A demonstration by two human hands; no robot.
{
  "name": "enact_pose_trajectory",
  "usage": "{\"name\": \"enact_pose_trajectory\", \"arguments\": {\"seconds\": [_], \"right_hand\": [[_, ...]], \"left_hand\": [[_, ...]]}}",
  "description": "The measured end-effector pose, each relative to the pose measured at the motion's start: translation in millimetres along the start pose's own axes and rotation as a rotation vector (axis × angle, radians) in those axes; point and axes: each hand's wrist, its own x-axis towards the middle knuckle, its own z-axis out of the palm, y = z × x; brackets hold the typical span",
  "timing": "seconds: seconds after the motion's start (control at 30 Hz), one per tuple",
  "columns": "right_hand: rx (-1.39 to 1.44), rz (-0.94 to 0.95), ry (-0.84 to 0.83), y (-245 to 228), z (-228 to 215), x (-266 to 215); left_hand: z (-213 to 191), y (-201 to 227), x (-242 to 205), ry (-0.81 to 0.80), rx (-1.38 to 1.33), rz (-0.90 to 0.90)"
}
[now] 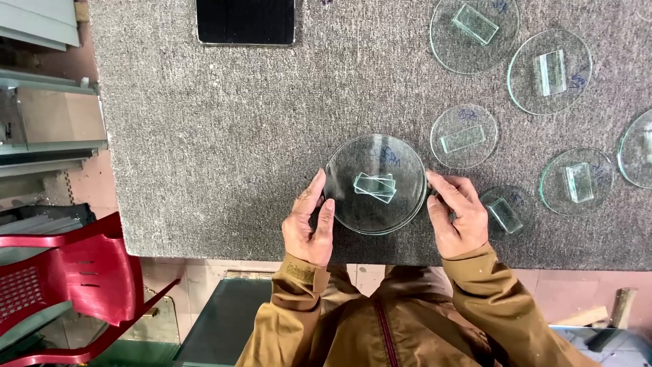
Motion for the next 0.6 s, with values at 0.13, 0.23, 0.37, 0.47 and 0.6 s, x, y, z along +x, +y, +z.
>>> {"name": "enact_pose_trajectory", "arguments": {"seconds": [0.13, 0.23, 0.37, 0.47, 0.6], "right_hand": [[0.01, -0.002, 0.008, -0.5, 2.0, -0.3], [0.005, 0.0, 0.015, 0.9, 1.6, -1.0], [-0.002, 0.003, 0.009, -3.1, 1.9, 1.2], [-0.01, 0.013, 0.009, -1.2, 2.5, -0.5], [0.004, 0.025, 0.006, -2.1, 2.6, 0.1]], "left_hand": [[-0.3, 0.3, -0.3, -0.004, 0.016, 0.008], [0.3, -1.7, -1.3, -0.012, 0.025, 0.008], [-0.5, -3.0, -1.1, -0.013, 0.026, 0.017], [0.3, -1.1, -0.7, -0.002, 0.033, 0.026], [-0.1, -3.7, -1.1, -0.002, 0.029, 0.035]]}}
